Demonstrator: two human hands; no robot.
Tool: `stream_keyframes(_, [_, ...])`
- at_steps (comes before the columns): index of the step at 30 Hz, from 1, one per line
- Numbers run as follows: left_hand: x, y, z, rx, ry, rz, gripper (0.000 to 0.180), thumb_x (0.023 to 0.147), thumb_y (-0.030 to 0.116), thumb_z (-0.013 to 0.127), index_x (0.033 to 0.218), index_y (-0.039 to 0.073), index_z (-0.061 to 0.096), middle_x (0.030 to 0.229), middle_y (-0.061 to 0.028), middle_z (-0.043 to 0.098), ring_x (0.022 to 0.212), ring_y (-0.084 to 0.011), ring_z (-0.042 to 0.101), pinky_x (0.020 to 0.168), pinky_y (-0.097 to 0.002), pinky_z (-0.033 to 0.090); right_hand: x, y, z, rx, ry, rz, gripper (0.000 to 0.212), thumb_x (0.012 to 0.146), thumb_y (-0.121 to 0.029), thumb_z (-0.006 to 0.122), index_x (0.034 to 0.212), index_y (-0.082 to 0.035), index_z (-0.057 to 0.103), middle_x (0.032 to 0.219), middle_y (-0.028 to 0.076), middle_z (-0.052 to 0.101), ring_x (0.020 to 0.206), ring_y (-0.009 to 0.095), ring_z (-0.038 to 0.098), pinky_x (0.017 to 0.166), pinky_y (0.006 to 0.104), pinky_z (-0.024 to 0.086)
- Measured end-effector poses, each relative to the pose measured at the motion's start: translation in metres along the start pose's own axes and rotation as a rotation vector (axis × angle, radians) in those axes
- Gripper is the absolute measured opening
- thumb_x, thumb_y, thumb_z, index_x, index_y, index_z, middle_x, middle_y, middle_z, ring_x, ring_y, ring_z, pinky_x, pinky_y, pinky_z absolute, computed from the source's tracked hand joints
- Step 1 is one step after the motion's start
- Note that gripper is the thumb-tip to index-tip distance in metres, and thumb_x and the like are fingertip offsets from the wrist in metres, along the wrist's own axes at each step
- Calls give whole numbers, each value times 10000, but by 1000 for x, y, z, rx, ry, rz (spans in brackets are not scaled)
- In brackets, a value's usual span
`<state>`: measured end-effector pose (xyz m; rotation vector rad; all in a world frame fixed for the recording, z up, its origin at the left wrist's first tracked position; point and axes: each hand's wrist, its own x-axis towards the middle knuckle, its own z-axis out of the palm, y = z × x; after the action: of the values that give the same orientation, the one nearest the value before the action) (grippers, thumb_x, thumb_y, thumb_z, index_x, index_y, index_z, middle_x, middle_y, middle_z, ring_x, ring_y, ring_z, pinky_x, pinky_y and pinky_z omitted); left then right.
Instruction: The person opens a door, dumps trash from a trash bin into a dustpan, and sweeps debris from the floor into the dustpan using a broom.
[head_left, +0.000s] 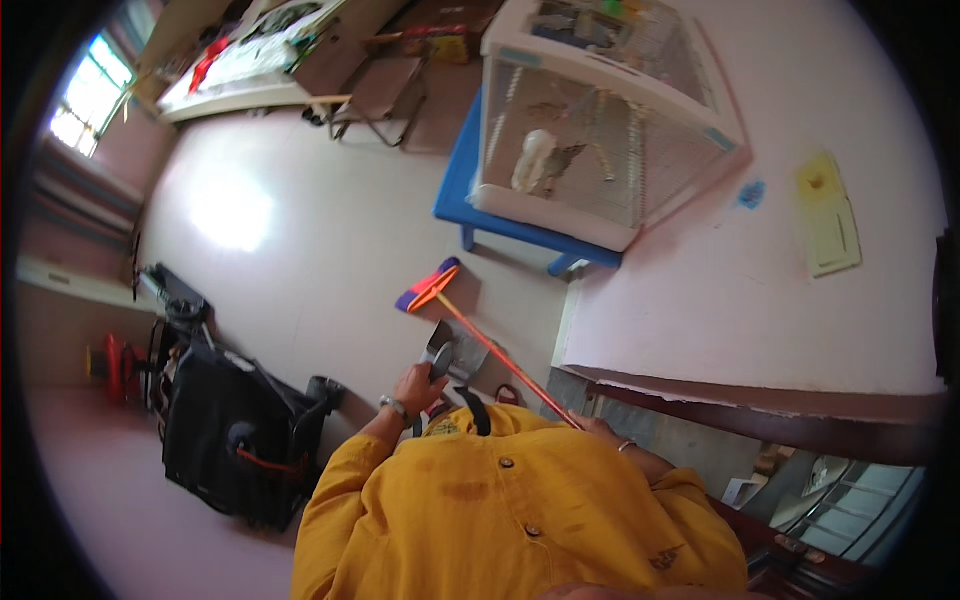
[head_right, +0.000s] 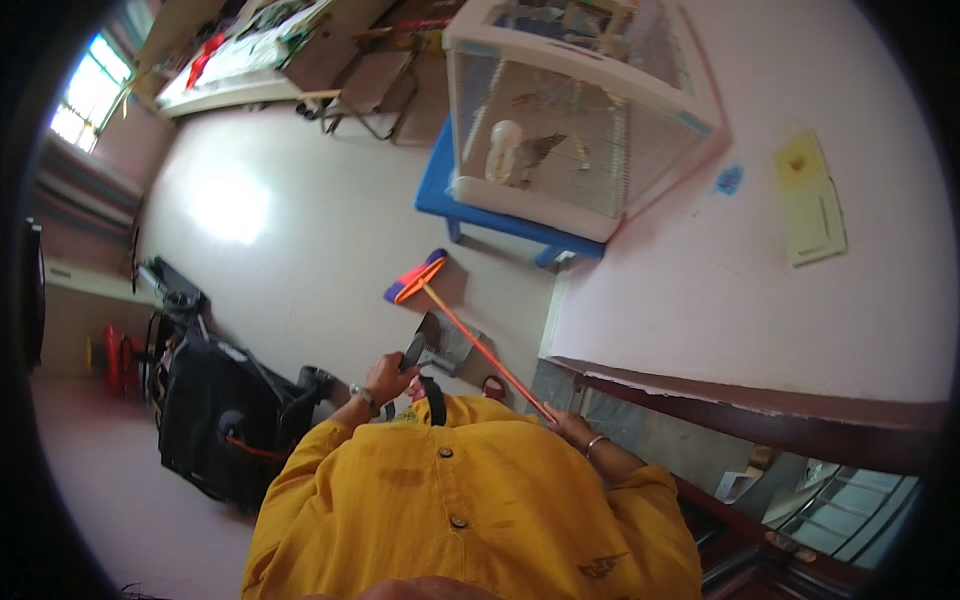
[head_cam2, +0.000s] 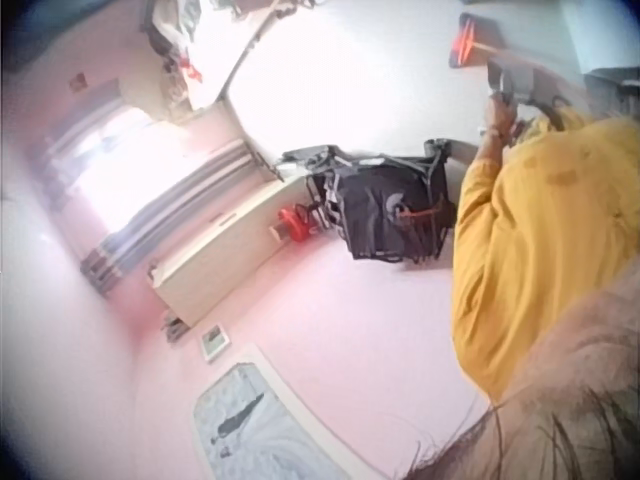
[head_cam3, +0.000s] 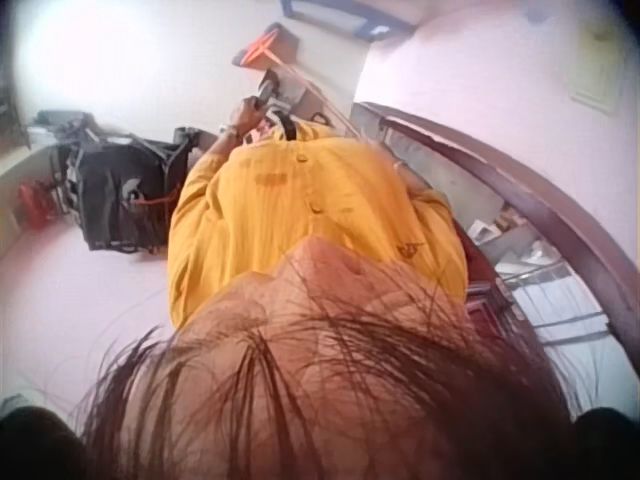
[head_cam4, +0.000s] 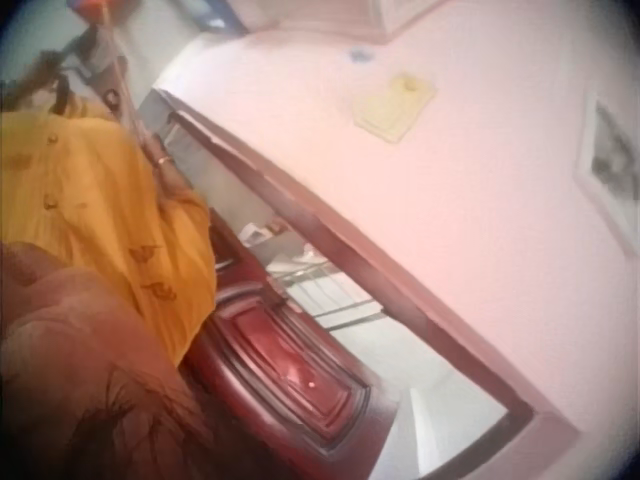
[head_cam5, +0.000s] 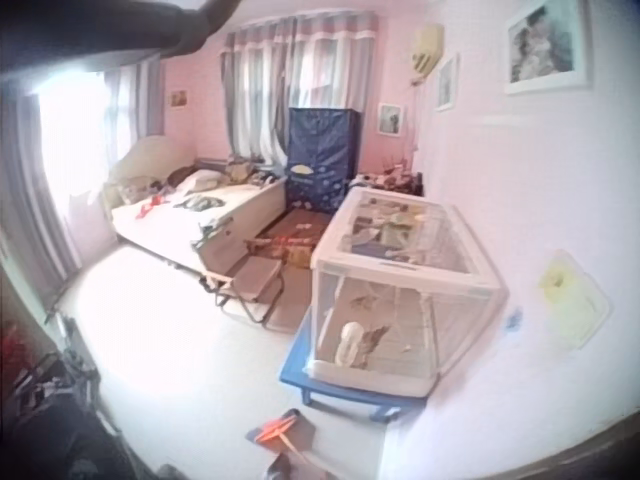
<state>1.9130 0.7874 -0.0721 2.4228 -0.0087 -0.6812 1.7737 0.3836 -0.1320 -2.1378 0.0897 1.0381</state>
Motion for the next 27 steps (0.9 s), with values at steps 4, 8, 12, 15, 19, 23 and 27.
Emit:
stream_keyframes(4, [0,-19,-12,-27,14,-1,334,745,344,650,854,33,597,846,-188,621,845,-368,582,715,-446,455,19,-56,0,-172,3,-37,602,815,-297,545,1351,-100,358,935,269,598,871,382,604,744,422,475])
stream_keyframes(8, [-4,-45,-23,-50,36,-25,330,744,347,648,859,41,600,843,-179,623,844,-365,582,723,-446,457,49,-75,12,-200,1,-50,617,807,-309,566,1353,-112,356,954,268,593,886,380,598,747,425,471])
stream_keyframes(12, [-11,-67,-42,-91,51,-81,335,744,347,646,856,34,601,829,-175,629,829,-361,589,723,-443,459,75,-87,21,-227,-15,-73,587,821,-284,567,1345,-119,360,961,255,592,885,392,586,730,438,467])
stream_keyframes(15, [-18,-79,-61,-151,63,-113,334,748,343,638,849,28,598,814,-178,631,809,-364,595,712,-442,463,84,-99,27,-226,24,-124,566,830,-266,568,1335,-109,365,924,251,596,853,403,585,704,449,463])
stream_keyframes(19, [-21,-108,-65,-172,232,-62,380,716,360,644,790,-10,601,695,-186,607,699,-354,603,628,-430,463,99,-104,37,-283,82,-150,532,837,-245,571,1312,-93,388,846,258,590,789,408,587,654,446,459])
stream_keyframes(23, [-22,-128,-82,-189,265,-127,387,722,358,649,789,-20,596,684,-190,606,681,-354,606,612,-423,464,121,-118,37,-258,26,-148,511,843,-227,555,1305,-85,389,810,262,581,762,407,586,620,440,456])
stream_keyframes(27, [-18,-150,-106,-241,294,-192,379,725,343,659,788,-25,592,672,-191,605,668,-351,605,608,-416,462,125,-189,31,-271,36,-180,441,846,-191,514,1267,-100,419,767,260,575,733,413,580,607,448,453])
